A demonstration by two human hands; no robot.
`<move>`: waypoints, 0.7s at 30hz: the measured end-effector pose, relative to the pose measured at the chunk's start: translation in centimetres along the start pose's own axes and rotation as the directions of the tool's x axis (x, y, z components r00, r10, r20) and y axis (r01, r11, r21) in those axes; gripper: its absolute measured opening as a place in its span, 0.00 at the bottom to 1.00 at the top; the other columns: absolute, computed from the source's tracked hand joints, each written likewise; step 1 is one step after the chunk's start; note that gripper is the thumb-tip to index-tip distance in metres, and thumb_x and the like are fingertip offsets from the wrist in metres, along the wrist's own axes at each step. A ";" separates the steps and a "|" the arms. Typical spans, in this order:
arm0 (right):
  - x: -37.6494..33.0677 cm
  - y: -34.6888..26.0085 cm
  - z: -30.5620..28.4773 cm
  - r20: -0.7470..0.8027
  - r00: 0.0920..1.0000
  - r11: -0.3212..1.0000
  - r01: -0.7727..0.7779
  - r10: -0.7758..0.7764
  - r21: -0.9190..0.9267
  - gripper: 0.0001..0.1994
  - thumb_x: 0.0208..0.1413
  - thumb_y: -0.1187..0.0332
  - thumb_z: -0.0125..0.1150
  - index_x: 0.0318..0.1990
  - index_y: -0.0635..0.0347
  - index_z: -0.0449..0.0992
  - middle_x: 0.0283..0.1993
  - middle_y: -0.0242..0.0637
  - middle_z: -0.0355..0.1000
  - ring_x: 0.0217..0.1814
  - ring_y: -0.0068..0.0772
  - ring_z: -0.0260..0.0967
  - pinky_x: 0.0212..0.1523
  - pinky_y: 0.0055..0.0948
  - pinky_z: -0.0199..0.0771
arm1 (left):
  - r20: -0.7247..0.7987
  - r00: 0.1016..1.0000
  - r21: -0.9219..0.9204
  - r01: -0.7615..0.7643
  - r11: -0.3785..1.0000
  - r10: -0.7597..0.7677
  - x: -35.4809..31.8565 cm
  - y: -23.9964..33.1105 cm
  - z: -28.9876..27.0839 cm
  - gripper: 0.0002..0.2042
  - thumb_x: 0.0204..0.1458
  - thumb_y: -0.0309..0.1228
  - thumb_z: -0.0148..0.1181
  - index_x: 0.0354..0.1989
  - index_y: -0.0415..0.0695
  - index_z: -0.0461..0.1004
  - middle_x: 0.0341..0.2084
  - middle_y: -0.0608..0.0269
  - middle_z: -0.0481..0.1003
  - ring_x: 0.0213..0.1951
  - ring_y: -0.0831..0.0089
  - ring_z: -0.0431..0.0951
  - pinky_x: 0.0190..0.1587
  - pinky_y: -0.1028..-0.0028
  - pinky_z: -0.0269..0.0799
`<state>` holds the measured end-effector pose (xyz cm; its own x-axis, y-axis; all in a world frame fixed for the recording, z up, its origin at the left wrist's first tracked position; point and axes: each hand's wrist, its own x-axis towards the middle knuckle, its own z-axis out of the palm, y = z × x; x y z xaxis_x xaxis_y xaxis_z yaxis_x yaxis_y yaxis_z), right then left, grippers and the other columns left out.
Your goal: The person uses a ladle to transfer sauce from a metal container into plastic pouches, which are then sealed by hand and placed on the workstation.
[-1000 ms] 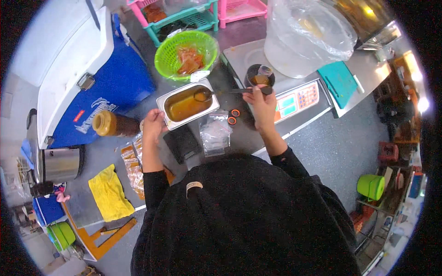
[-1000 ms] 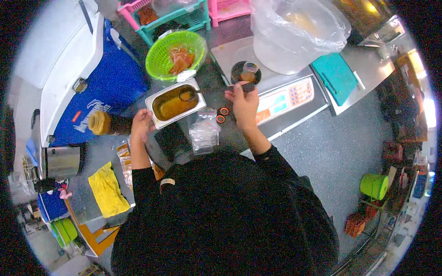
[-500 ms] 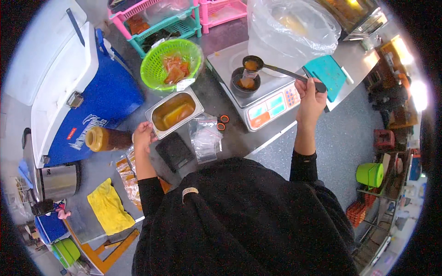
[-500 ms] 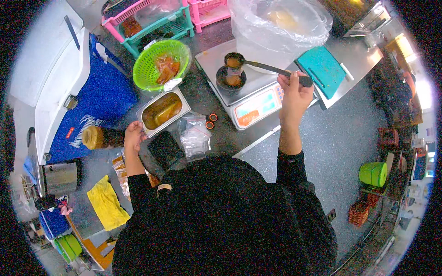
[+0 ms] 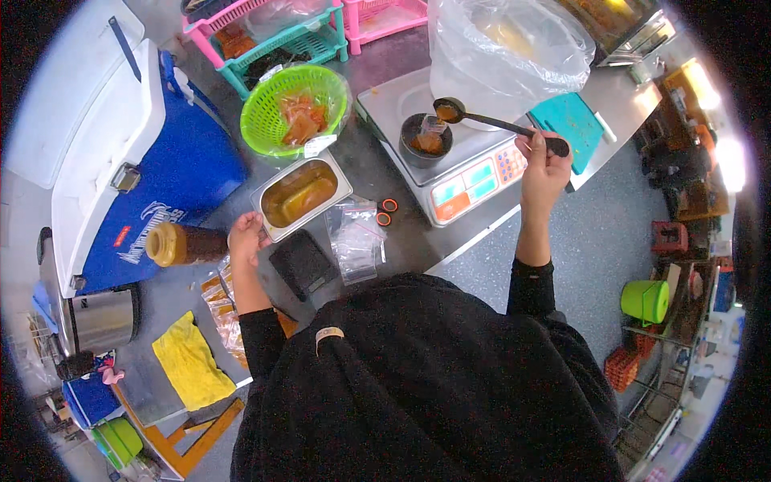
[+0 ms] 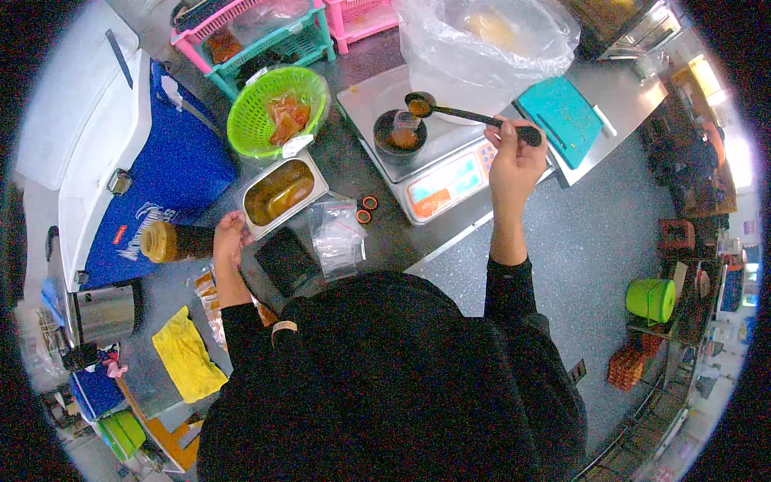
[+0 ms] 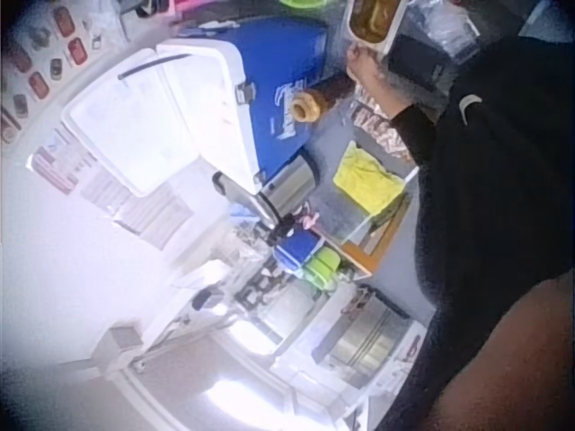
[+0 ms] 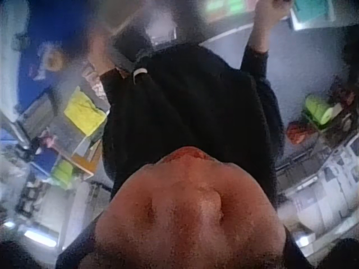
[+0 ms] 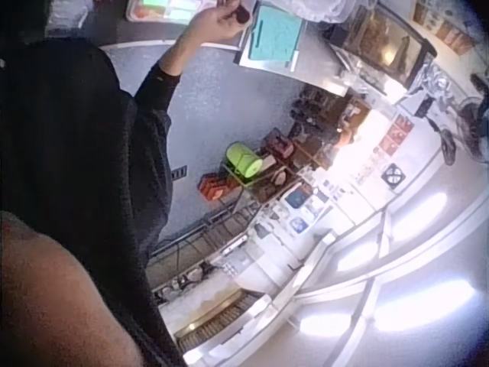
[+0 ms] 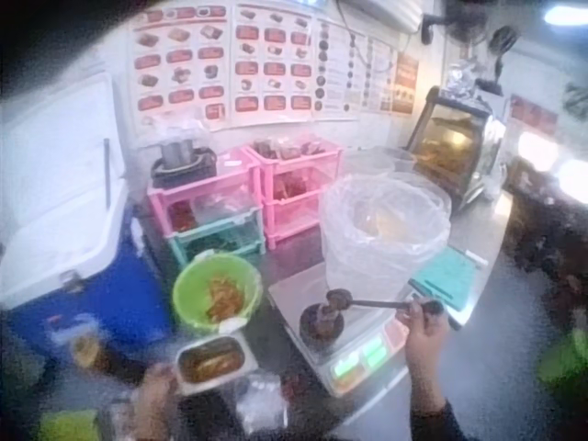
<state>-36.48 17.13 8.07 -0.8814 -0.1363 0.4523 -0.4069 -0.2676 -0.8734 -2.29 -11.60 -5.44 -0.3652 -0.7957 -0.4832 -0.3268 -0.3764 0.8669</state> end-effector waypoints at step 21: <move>-1.5 0.2 0.9 -0.064 0.948 0.918 -0.283 0.311 0.278 0.07 0.50 0.73 0.49 0.35 0.67 0.62 0.29 0.41 0.66 0.30 0.30 0.68 0.33 0.26 0.73 | -0.021 1.000 -0.068 -0.020 0.997 0.018 -0.1 -0.2 0.2 0.09 0.49 0.35 0.51 0.35 0.46 0.66 0.24 0.72 0.68 0.21 0.80 0.67 0.23 0.80 0.67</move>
<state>-35.01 16.44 7.38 -0.9778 -0.1511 0.1452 -0.0576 -0.4724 -0.8795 -2.30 -11.34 -5.59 -0.3522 -0.8124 -0.4646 -0.2595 -0.3922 0.8825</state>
